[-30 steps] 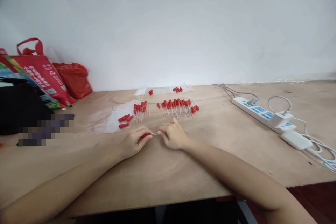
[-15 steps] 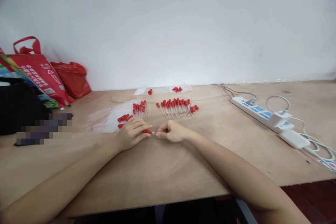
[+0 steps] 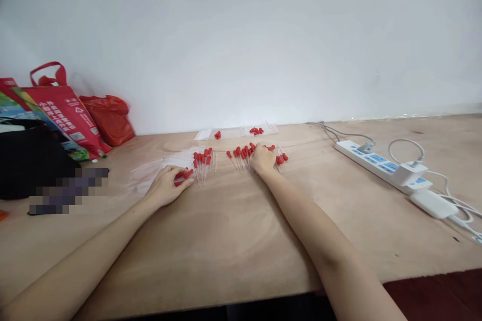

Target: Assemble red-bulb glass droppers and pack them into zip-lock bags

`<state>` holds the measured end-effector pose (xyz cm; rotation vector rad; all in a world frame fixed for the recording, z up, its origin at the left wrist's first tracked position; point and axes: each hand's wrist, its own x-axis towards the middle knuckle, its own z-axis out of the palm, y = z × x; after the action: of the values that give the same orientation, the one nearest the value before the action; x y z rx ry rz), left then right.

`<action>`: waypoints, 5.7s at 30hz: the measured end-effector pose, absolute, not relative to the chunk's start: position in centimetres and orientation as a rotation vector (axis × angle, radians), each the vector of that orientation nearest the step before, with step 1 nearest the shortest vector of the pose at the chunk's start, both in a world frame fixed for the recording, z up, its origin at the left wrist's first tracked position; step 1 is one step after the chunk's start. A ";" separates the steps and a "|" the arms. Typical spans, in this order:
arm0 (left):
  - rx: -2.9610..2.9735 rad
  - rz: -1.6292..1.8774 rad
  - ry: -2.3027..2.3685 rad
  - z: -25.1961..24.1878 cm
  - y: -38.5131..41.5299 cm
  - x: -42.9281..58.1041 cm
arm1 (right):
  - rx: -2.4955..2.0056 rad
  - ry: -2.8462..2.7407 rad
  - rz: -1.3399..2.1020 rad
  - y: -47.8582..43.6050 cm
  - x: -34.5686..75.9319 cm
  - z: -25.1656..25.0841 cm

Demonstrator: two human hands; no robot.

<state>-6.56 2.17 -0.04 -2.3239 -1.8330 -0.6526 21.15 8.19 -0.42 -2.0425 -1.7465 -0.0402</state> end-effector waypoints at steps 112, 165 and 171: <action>-2.881 -1.195 -1.463 -0.5 -1.3 0.3 | -1.144 -2.094 0.598 -1.2 20.6 -1.5; -2.570 -0.125 -1.399 0.4 4.9 -1.5 | -1.876 -1.764 -0.168 7.4 23.2 -0.5; -2.465 -0.122 -1.612 -0.4 4.9 -2.1 | -1.917 -1.878 -0.290 7.3 22.6 -1.3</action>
<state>-2.10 4.91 -0.37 -2.4653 -1.6123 -0.1220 22.57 7.28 -1.31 -1.9168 -1.8781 -0.2897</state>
